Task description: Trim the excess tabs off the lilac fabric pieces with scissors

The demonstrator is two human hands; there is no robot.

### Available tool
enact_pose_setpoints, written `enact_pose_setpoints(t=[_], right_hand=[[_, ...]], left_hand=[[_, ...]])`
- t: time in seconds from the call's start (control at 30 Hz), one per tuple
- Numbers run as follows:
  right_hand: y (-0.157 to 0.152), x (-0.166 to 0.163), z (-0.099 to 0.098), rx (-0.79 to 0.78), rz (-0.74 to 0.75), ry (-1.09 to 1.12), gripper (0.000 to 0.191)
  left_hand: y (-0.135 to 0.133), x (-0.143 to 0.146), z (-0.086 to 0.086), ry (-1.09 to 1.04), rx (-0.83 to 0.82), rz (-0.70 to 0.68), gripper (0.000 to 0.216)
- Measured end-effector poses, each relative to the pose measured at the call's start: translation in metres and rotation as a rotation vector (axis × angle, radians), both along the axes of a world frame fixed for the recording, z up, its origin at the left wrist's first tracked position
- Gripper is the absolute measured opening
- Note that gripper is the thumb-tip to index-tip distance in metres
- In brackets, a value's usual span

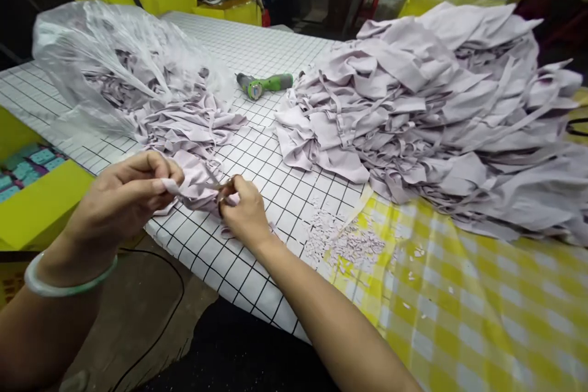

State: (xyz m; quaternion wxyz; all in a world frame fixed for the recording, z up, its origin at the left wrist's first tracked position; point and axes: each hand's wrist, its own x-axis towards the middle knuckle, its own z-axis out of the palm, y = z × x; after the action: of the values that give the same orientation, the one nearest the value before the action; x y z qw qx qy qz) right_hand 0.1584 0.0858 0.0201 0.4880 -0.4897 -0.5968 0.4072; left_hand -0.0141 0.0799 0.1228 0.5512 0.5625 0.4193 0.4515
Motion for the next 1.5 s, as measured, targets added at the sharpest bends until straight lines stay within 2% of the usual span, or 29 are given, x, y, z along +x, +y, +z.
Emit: enact_pose_setpoints(t=[0.1, 0.13, 0.17, 0.27, 0.33, 0.4, 0.47, 0.53, 0.63, 0.7, 0.8, 0.87, 0.97, 1.07, 1.13, 1.2, 1.27, 1.33, 1.4, 1.5], right_hand=[[0.014, 0.01, -0.001, 0.011, -0.072, 0.095, 0.013], [0.014, 0.015, 0.001, 0.01, -0.053, 0.118, 0.013], [0.012, 0.018, 0.002, 0.003, 0.016, 0.138, 0.016], [0.002, 0.013, 0.006, -0.076, 0.399, 0.188, 0.031], [-0.005, 0.004, 0.004, -0.188, 0.52, 0.202, 0.027], [-0.007, -0.002, 0.002, -0.299, 0.459, 0.216, 0.023], [-0.004, 0.002, 0.002, -0.332, 0.36, 0.244, 0.022], [0.001, 0.013, 0.007, -0.299, 0.333, 0.259, 0.02], [0.006, 0.028, 0.016, -0.249, 0.351, 0.251, 0.018], [0.005, 0.032, 0.019, -0.191, 0.335, 0.262, 0.019], [0.002, 0.032, 0.02, -0.115, 0.322, 0.304, 0.02], [0.001, 0.032, 0.019, -0.131, 0.331, 0.312, 0.022], [0.004, 0.035, 0.019, -0.236, 0.314, 0.303, 0.025], [0.007, 0.036, 0.016, -0.342, 0.29, 0.335, 0.025], [0.006, 0.028, 0.011, -0.402, 0.324, 0.378, 0.027], [-0.001, 0.015, 0.004, -0.422, 0.372, 0.432, 0.032], [-0.009, 0.003, -0.003, -0.404, 0.376, 0.469, 0.033], [-0.019, -0.002, -0.008, -0.417, 0.345, 0.466, 0.034], [-0.026, 0.007, -0.009, -0.431, 0.29, 0.386, 0.036], [-0.038, 0.04, -0.003, -0.316, 0.178, 0.074, 0.035]], left_hand=[[-0.014, -0.015, -0.008, 0.001, -0.138, 0.027, 0.014], [-0.017, -0.018, -0.011, -0.006, -0.179, 0.032, 0.015], [-0.019, -0.018, -0.014, -0.026, -0.217, 0.03, 0.015], [-0.02, -0.014, -0.017, -0.118, -0.263, 0.015, 0.015], [-0.019, -0.013, -0.014, -0.162, -0.243, 0.008, 0.014], [-0.017, -0.017, -0.013, -0.166, -0.222, -0.003, 0.015], [-0.018, -0.025, -0.017, -0.113, -0.25, -0.057, 0.012], [-0.02, -0.032, -0.026, -0.01, -0.324, -0.182, 0.009], [-0.024, -0.029, -0.044, 0.122, -0.413, -0.407, 0.023], [-0.027, -0.017, -0.054, 0.063, -0.441, -0.517, 0.033], [-0.032, 0.007, -0.066, -0.22, -0.52, -0.622, 0.04], [-0.038, 0.021, -0.069, -0.32, -0.549, -0.547, 0.034], [-0.047, 0.032, -0.066, -0.16, -0.429, -0.337, 0.026], [-0.052, 0.033, -0.053, 0.102, -0.179, -0.318, 0.028], [-0.05, 0.034, -0.042, 0.225, 0.045, -0.327, 0.026], [-0.045, 0.036, -0.037, 0.313, 0.286, -0.254, 0.022], [-0.039, 0.041, -0.038, 0.31, 0.411, -0.142, 0.02], [-0.034, 0.046, -0.047, 0.177, 0.357, -0.056, 0.022], [-0.032, 0.051, -0.058, 0.028, 0.224, 0.001, 0.026], [-0.035, 0.056, -0.072, -0.001, 0.151, 0.063, 0.03]])
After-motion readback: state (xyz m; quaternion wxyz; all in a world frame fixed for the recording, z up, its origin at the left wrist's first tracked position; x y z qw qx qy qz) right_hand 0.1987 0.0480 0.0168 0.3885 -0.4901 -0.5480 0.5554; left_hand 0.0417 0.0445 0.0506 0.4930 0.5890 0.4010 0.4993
